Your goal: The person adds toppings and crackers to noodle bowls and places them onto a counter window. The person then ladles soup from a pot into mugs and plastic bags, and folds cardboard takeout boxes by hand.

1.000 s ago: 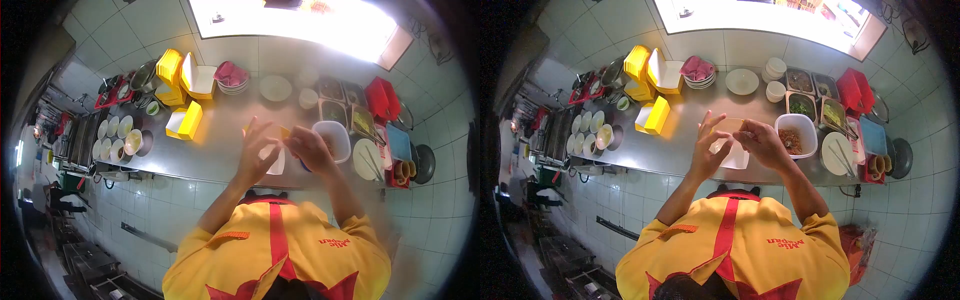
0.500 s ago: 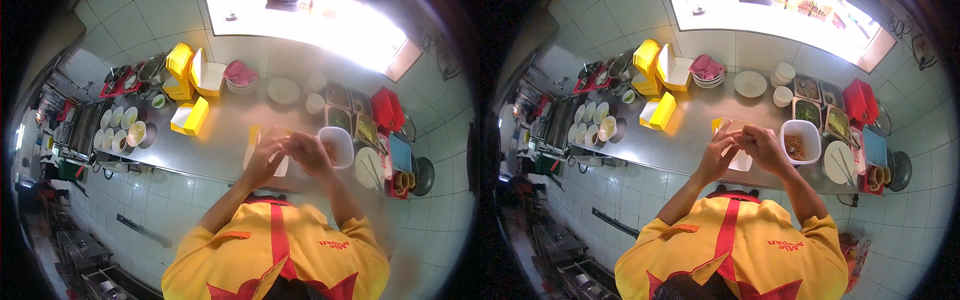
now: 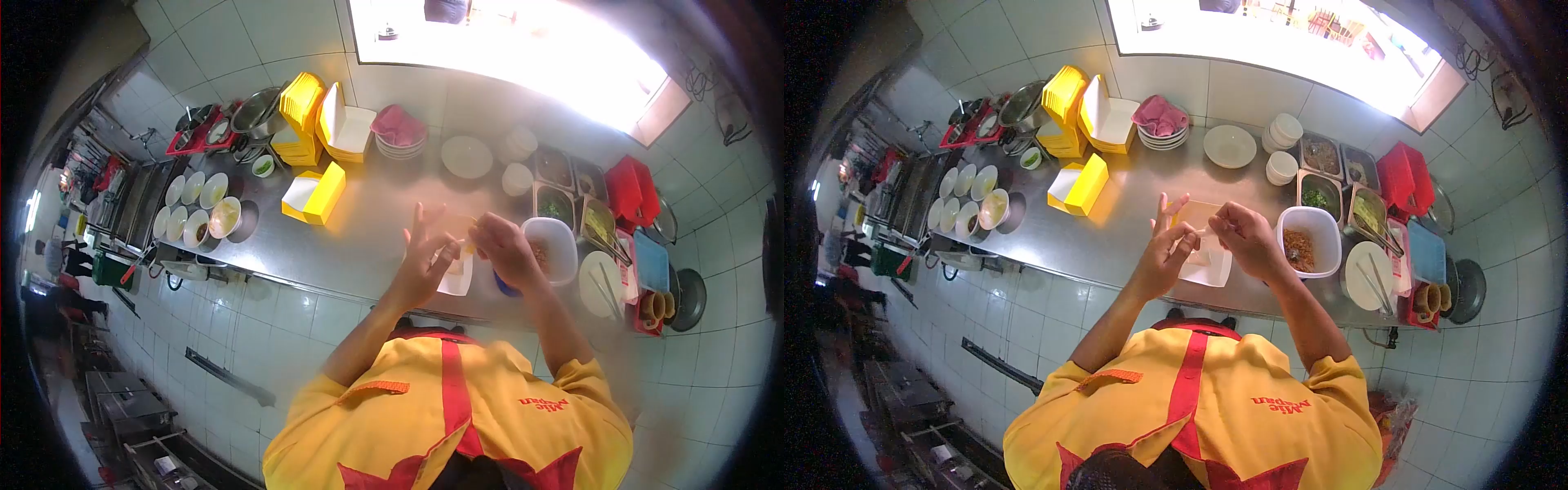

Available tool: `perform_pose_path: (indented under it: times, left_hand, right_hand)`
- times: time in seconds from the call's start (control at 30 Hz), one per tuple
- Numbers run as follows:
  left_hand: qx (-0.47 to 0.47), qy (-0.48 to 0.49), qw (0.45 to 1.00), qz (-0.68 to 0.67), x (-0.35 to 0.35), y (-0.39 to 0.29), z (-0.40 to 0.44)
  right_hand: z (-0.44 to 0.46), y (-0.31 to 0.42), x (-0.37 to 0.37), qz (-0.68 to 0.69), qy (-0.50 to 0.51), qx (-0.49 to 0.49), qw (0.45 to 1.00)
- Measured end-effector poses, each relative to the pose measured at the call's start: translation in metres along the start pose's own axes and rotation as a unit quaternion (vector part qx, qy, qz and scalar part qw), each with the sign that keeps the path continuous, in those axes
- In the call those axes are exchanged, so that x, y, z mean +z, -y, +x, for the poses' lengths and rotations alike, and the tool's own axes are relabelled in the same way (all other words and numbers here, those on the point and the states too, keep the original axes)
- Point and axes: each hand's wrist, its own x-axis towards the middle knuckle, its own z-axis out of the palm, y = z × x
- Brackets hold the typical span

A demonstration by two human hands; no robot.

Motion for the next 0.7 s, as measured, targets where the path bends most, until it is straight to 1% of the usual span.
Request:
perform_pose_path:
  times: [0.03, 0.07, 0.1, 0.17, 0.23, 0.27, 0.3, 0.33, 0.37, 0.43, 0.47, 0.5, 0.53, 0.57, 0.63, 0.67, 0.7]
  left_hand:
    - [-0.001, 0.0, 0.999, 0.036, -0.002, -0.001, 0.0]
    - [0.0, -0.001, 0.999, 0.037, -0.004, 0.0, -0.001]
    - [0.004, 0.003, 0.998, 0.057, -0.006, 0.001, -0.001]
    - [0.005, 0.007, 0.997, 0.076, -0.008, 0.002, -0.001]
    - [0.006, 0.037, 0.996, 0.079, -0.01, 0.001, -0.001]
    - [0.004, 0.038, 0.996, 0.08, -0.013, 0.004, -0.003]
    - [-0.002, 0.06, 0.996, 0.072, -0.016, 0.009, -0.005]
    - [-0.006, 0.078, 0.995, 0.065, -0.019, 0.013, -0.005]
    - [-0.006, 0.073, 0.995, 0.065, -0.021, 0.016, -0.005]
    - [-0.018, 0.098, 0.995, 0.013, -0.022, 0.018, -0.013]
    - [-0.019, 0.094, 0.995, 0.013, -0.023, 0.017, -0.015]
    - [-0.013, 0.087, 0.995, 0.05, -0.024, 0.015, -0.017]
    - [-0.008, 0.08, 0.993, 0.087, -0.024, 0.012, -0.019]
    - [-0.01, 0.077, 0.993, 0.088, -0.025, 0.007, -0.02]
    - [0.014, 0.046, 0.973, 0.224, -0.025, -0.005, -0.022]
    - [0.012, 0.045, 0.973, 0.224, -0.021, -0.006, -0.023]
    - [0.013, -0.017, 0.974, 0.226, -0.015, -0.006, -0.022]
  right_hand:
    - [-0.001, 0.001, 0.001, -0.064, -0.026, -0.045, 0.997]
    - [-0.002, 0.011, 0.002, -0.064, -0.026, -0.046, 0.997]
    - [-0.005, 0.028, 0.001, -0.186, -0.045, -0.187, 0.963]
    - [-0.007, 0.039, 0.006, -0.3, -0.061, -0.321, 0.896]
    - [-0.009, 0.038, 0.013, -0.401, 0.071, -0.324, 0.854]
    - [-0.006, 0.034, 0.017, -0.384, 0.1, -0.293, 0.87]
    - [-0.004, 0.028, 0.02, -0.383, 0.1, -0.293, 0.87]
    - [-0.001, 0.021, 0.021, -0.369, 0.138, -0.27, 0.879]
    - [0.003, 0.02, 0.02, -0.355, 0.178, -0.248, 0.884]
    - [0.005, 0.023, 0.018, -0.339, 0.194, -0.265, 0.881]
    - [0.006, 0.024, 0.017, -0.322, 0.206, -0.28, 0.88]
    - [0.008, 0.024, 0.015, -0.322, 0.209, -0.283, 0.879]
    - [0.009, 0.023, 0.013, -0.345, 0.218, -0.289, 0.866]
    - [0.011, 0.022, 0.013, -0.368, 0.227, -0.294, 0.852]
    - [0.013, 0.024, 0.015, -0.371, 0.222, -0.302, 0.85]
    - [0.013, 0.025, 0.016, -0.376, 0.215, -0.308, 0.847]
    - [0.013, 0.027, 0.016, -0.375, 0.216, -0.309, 0.847]
